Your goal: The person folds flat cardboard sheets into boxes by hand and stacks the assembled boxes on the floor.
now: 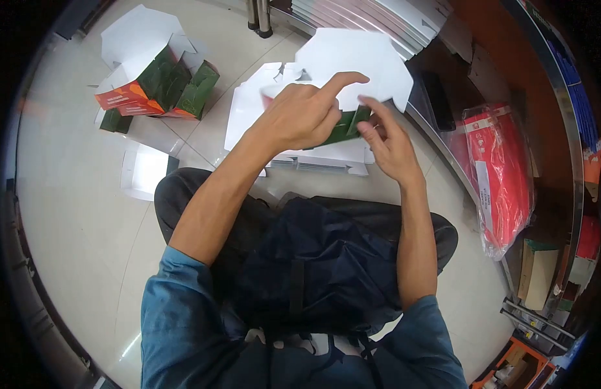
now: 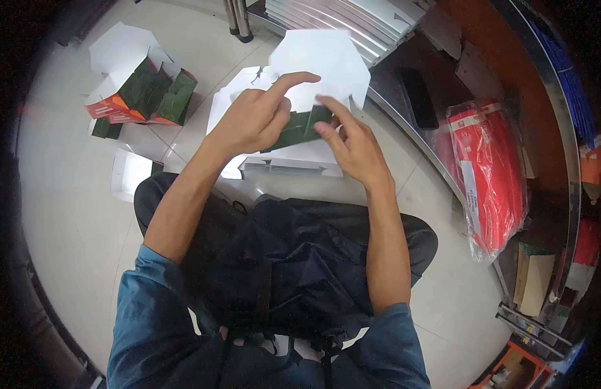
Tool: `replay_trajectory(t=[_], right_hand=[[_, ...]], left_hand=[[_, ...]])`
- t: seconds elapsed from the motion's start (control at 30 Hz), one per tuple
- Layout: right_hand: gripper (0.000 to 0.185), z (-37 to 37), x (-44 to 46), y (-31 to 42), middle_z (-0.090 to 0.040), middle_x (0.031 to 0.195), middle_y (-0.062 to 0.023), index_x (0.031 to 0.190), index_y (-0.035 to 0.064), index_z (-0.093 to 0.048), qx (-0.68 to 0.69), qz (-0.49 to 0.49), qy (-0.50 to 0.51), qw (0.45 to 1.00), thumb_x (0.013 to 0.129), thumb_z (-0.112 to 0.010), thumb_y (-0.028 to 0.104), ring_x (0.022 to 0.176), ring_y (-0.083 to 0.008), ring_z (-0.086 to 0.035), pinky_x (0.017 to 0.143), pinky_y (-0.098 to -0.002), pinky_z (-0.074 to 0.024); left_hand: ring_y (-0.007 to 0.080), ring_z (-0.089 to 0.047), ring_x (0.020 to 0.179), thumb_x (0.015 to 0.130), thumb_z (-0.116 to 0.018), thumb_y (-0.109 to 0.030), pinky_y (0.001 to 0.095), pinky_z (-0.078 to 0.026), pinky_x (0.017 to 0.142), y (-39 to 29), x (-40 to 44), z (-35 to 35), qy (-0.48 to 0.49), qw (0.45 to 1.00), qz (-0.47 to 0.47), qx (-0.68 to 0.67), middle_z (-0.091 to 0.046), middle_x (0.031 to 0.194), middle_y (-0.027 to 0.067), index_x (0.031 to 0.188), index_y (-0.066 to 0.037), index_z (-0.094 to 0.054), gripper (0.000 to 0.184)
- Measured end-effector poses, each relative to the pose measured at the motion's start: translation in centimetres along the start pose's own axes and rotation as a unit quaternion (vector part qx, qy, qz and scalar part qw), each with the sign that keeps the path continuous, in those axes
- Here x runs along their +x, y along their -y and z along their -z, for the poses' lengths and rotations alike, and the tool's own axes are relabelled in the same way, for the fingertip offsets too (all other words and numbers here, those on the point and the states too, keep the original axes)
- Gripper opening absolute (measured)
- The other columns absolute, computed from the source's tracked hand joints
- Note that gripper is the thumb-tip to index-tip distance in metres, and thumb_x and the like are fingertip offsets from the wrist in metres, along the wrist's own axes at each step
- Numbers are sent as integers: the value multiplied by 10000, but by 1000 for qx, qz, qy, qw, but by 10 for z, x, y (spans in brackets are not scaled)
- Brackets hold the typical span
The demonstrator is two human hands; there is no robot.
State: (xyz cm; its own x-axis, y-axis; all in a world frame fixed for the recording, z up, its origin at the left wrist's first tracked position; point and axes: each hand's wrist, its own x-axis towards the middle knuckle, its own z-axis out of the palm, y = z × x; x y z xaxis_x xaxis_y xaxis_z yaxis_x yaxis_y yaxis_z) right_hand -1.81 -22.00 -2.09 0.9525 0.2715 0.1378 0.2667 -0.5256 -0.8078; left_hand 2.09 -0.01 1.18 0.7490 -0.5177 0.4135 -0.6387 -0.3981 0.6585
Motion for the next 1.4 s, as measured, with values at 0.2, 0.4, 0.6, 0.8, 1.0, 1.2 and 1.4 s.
replay_trajectory(t=[0.2,0.4,0.6,0.8,1.0,1.2,1.4], right_hand=[[325,-24,2,-7,-595,632,-96,1153,36,-547,58,-44,-170,983,916,-683,213,529,-179,-560,531,-296,-434],[295,-28,-7,6,-634,727,-109,1165,52,-630,2,20,-59,998,915,-675,201,605,-185,-569,610,-304,-473],[470,-23,-15,6,-661,984,-109,1411,31,-490,121,29,-45,991,959,-589,112,753,-132,-586,722,-283,-510],[449,-17,-13,21,-628,956,-86,1425,19,-463,196,12,-136,971,987,-530,90,760,-114,-586,701,-255,-501],[404,-24,-11,-9,-648,996,-105,1313,64,-577,-55,-86,31,994,933,-626,191,846,-226,-632,785,-341,-510],[401,-56,-24,-32,-626,1119,-136,1242,95,-621,-265,-91,259,924,864,-683,217,1061,-332,-601,924,-437,-477],[191,-67,-19,-38,-669,1064,-169,1015,52,-710,-245,-100,250,931,838,-651,90,1018,-380,-625,896,-451,-496]], left_hand=[[336,-542,449,851,-496,-47,422,-410,480,2,1,0,-3,998,-10,68,-523,510,131,1371,-150,-479,530],[289,-525,413,829,-505,-47,398,-404,453,2,-3,2,-24,998,-59,-12,-501,485,104,1328,-136,-523,507],[225,-541,420,800,-617,-132,355,-422,451,4,2,21,-82,988,-104,82,-518,497,46,1070,-134,-674,276],[146,-644,598,793,-781,-202,282,-485,545,-66,-11,121,-225,892,-123,373,-699,723,-5,866,-175,-755,82],[131,-608,479,878,-690,-122,226,-445,422,-50,-16,218,-353,738,-9,574,-699,661,66,868,-57,-733,78],[379,-684,887,922,-541,-426,485,-541,785,114,-31,258,-71,783,299,541,-714,948,182,1098,-169,-710,354],[368,-658,969,911,-563,-310,460,-500,881,103,-39,225,-165,811,214,520,-697,994,195,1119,-93,-681,323]])
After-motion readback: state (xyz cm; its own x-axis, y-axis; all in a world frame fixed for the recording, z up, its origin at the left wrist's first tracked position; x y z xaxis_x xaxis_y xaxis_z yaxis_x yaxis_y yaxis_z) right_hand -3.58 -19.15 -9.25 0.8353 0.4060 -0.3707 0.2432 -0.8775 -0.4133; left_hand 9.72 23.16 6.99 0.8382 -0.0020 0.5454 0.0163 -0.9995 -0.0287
